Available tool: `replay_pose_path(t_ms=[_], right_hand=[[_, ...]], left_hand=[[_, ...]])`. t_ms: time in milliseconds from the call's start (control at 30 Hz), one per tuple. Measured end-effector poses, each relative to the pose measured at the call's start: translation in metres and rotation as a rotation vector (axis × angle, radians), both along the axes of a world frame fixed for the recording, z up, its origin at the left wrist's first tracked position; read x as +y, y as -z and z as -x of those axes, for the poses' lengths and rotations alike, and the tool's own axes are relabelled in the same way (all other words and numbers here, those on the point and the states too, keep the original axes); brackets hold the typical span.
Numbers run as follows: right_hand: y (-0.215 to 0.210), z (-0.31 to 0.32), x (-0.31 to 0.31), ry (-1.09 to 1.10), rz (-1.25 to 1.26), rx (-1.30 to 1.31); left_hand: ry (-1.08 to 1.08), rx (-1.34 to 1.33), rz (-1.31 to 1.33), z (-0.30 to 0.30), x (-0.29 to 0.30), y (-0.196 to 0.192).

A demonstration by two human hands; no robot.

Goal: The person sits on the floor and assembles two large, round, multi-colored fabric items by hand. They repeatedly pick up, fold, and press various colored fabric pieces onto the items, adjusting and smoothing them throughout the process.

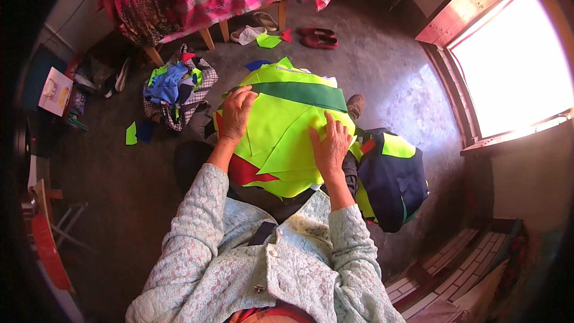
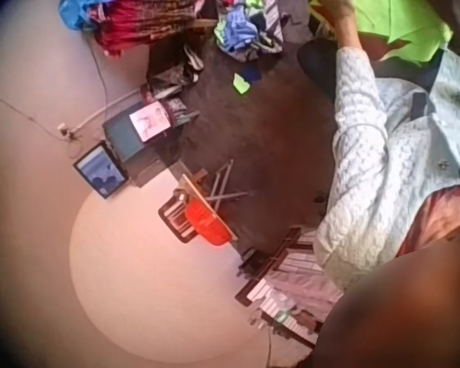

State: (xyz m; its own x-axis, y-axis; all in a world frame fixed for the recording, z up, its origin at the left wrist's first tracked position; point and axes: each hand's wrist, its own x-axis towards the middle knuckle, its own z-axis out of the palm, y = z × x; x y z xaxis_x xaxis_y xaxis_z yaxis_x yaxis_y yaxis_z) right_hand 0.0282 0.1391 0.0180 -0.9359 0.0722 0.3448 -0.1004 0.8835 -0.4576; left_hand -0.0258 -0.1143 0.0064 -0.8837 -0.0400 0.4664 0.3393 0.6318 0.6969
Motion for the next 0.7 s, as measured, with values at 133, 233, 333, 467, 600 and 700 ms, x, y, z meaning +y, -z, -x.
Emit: replay_pose_path(t_ms=[133, 233, 333, 467, 600, 700], right_hand=[[-0.001, 0.020, 0.002, 0.072, 0.179, -0.107], [-0.003, 0.028, 0.005, 0.113, 0.169, -0.113], [0.000, 0.031, 0.007, 0.062, 0.137, -0.083], [0.003, 0.030, 0.009, 0.014, 0.107, -0.027], [-0.013, 0.026, -0.004, 0.062, 0.175, -0.048], [-0.017, 0.031, -0.004, 0.065, 0.132, -0.198]], left_hand=[[-0.142, 0.093, 0.103, 0.000, 0.005, 0.010], [-0.150, 0.089, 0.050, 0.004, 0.004, 0.020], [-0.150, 0.094, 0.030, 0.005, 0.004, 0.025], [-0.171, 0.089, -0.040, 0.004, 0.003, 0.027], [-0.192, 0.043, -0.110, 0.001, 0.002, 0.021], [-0.202, 0.048, -0.148, -0.003, 0.002, 0.013]])
